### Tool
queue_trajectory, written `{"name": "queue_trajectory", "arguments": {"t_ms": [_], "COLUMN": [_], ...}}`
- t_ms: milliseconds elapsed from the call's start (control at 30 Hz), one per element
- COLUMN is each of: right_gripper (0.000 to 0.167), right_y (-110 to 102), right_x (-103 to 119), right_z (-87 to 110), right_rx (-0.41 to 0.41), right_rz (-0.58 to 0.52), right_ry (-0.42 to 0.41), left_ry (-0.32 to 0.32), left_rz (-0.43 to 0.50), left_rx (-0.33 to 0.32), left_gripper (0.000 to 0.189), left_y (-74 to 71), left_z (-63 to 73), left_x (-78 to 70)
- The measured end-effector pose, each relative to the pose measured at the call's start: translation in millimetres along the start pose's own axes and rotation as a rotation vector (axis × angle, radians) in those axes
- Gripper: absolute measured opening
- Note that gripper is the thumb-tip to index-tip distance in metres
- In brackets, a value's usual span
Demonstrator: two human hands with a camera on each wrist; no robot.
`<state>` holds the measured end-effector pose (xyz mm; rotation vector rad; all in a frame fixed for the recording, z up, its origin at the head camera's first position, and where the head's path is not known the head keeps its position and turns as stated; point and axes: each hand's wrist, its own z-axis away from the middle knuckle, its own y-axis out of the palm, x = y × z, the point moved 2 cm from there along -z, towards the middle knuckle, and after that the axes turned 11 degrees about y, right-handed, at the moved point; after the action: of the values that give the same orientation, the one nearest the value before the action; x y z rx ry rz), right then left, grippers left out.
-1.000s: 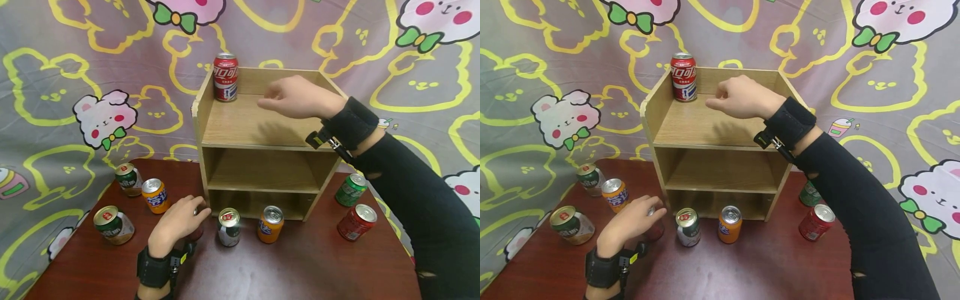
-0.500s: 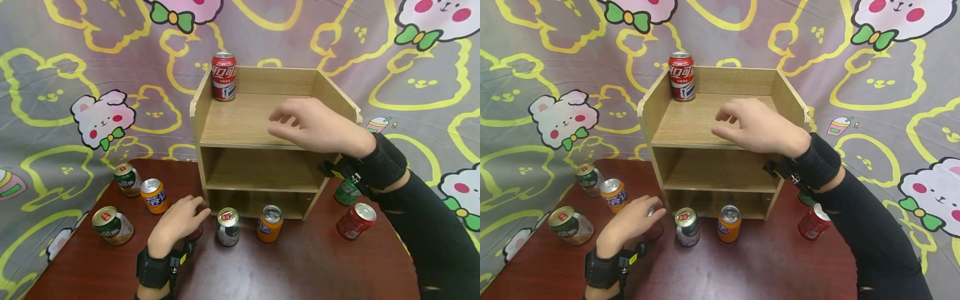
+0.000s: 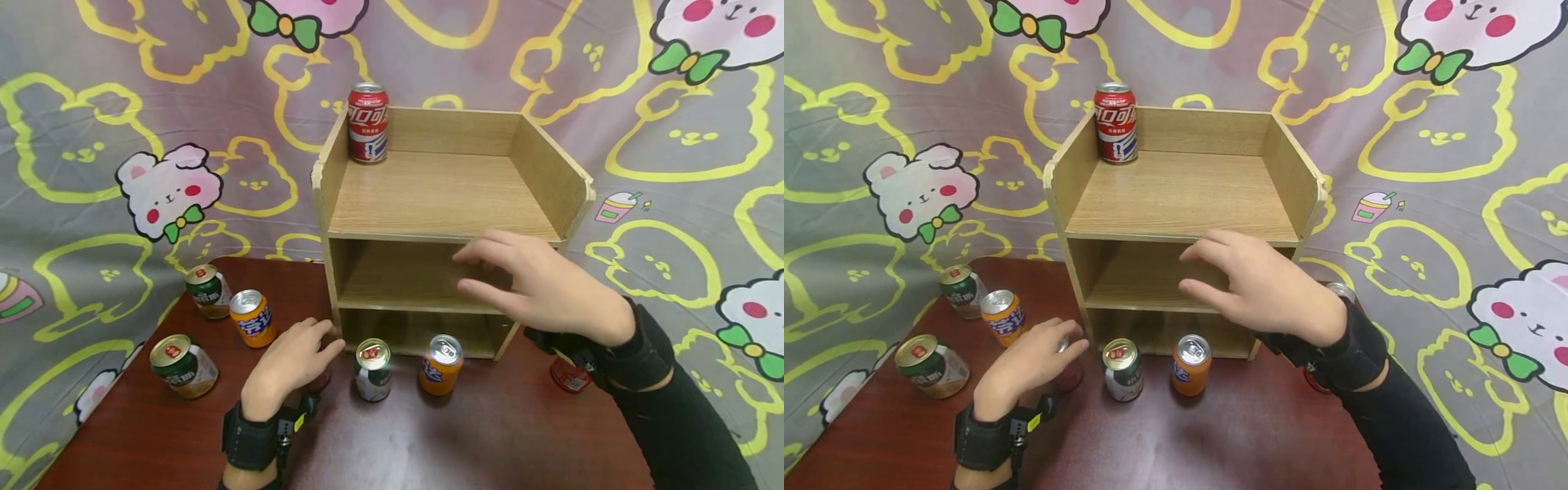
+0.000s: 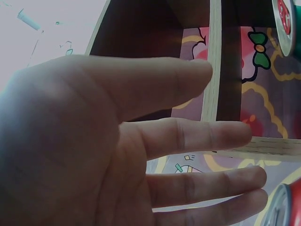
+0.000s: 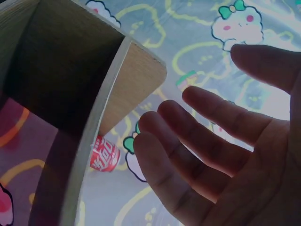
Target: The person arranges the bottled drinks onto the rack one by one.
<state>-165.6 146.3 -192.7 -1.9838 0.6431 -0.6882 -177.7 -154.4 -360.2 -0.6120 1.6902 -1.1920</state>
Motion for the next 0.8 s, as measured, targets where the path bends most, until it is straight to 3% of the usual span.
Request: {"name": "queue_trajectory", "arguments": {"t_ms": [233, 467, 800], "right_gripper": [0.026, 0.026, 0.027], "right_y": [24.2, 54.0, 96.0], "right_x": [-7.7, -21.4, -43.9], "right_z": [25.6, 45.8, 69.2], "right_rx": [0.005, 0.095, 0.112], "right_rz": [-0.028, -0.074, -0.167], "right_ry": [0.042, 0.138, 0.297], "left_ry": [0.005, 0.0, 0.002], "left_rz": [0.006, 0.015, -0.008], "left_rx": [0.004, 0.011, 0.01], "left_gripper": [0.041, 0.045, 0.041], "left_y": [1.1, 1.2, 6.3], "left_z": [-1.8, -1.8, -4.6], "left_x": [-0.7, -1.7, -2.5]}}
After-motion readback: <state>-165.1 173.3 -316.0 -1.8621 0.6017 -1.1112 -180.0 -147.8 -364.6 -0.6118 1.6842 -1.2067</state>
